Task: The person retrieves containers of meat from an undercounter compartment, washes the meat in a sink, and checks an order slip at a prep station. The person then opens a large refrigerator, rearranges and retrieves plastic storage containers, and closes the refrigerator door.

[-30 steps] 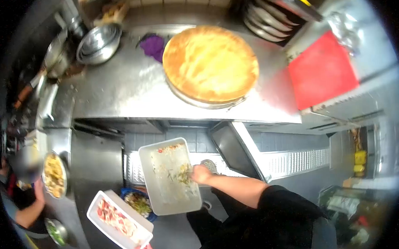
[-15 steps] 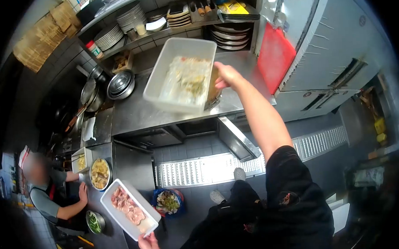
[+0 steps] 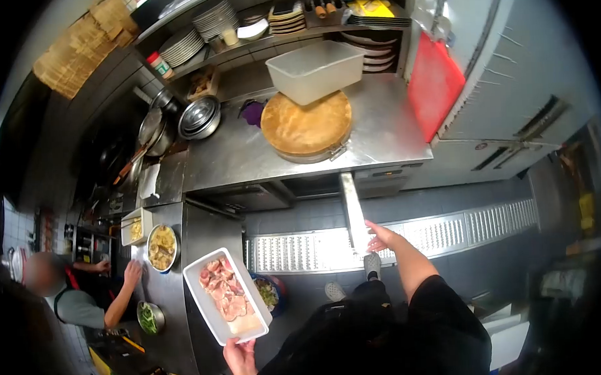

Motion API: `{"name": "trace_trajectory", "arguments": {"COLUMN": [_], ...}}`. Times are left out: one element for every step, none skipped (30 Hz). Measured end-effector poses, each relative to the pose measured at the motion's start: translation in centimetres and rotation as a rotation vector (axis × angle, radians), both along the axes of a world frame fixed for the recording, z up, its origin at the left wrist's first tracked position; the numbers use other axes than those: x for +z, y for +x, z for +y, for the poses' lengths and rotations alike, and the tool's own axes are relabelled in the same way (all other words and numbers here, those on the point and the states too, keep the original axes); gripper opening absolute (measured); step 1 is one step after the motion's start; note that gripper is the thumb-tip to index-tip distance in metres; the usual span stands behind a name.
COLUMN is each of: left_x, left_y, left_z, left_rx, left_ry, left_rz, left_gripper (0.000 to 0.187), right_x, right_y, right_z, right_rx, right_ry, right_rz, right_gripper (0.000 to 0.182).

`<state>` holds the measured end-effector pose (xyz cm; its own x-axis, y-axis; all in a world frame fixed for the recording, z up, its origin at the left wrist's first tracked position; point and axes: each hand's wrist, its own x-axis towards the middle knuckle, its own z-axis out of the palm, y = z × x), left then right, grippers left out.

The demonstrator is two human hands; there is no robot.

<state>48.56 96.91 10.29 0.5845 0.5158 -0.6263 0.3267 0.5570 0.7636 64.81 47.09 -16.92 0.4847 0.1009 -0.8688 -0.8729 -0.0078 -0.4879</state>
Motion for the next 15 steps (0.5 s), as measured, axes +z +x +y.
{"name": "trace_trajectory", "arguments": {"left_x": [-0.1,-0.3,-0.6,-1.0,-0.8,-1.0,-1.4,-1.7,-2.1,-2.9,-3.1,-3.1,-3.1,-4.0,-4.3], "left_y": [1.0,2.1,3.3,4.4,5.7,7.1,8.4,9.8,11.1,12.4,13.6,14.9,16.0,17.0,18.2], "left_z": [-0.2,-0.6,-0.9,-1.4,-2.6,-3.5,-4.4,-5.8,-7.2,-8.9,-10.8,-13.0,-15.3,-17.3,-19.6], "left_rx": [-0.030,-0.059,-0.089,-0.147,-0.208,-0.284,-0.357,-0.430,-0.506,-0.569,-0.659,-0.730,-0.799,-0.877,-0.952], "left_ry": [-0.019,-0.041,-0.058,-0.042,-0.024,-0.043,-0.064,-0.076,-0.087,-0.042,-0.034,-0.030,-0.027,0.006,0.036], "left_rz": [-0.027,-0.055,-0.083,-0.073,-0.089,-0.073,-0.060,-0.064,-0.070,-0.050,-0.045,-0.048,-0.048,-0.055,-0.067], "left_gripper": [0.039,0.041,0.043,0.044,0.045,0.044,0.044,0.042,0.041,0.042,0.042,0.042,0.043,0.044,0.046], "right_x": [3.9,2.4,6.3,6.5,10.4,10.2,12.6,15.2,17.5,19.3,20.8,21.5,21.6,21.6,22.5], "right_y": [-0.4,-0.6,-0.4,-1.2,-1.8,-2.5,-3.2,-3.8,-4.3,-4.8,-5.1,-5.0,-4.6,-4.5,-3.8], "right_z": [1.1,1.9,3.7,5.3,7.1,8.2,9.5,10.2,10.6,10.7,10.6,10.1,9.1,7.9,6.5], "right_rx": [-0.177,0.005,0.183,0.166,0.120,0.019,-0.045,-0.113,-0.184,-0.255,-0.324,-0.391,-0.350,-0.307,-0.260], "right_ry": [0.298,0.136,-0.091,-0.065,0.005,0.188,0.325,0.383,0.443,0.424,0.404,0.385,0.246,0.107,-0.035], "right_rz": [0.059,-0.035,-0.158,-0.371,-0.354,-0.342,-0.363,-0.383,-0.406,-0.416,-0.427,-0.439,-0.468,-0.489,-0.511], "right_gripper": [0.099,0.098,0.089,0.080,0.072,0.067,0.063,0.062,0.061,0.061,0.062,0.063,0.061,0.059,0.056]}}
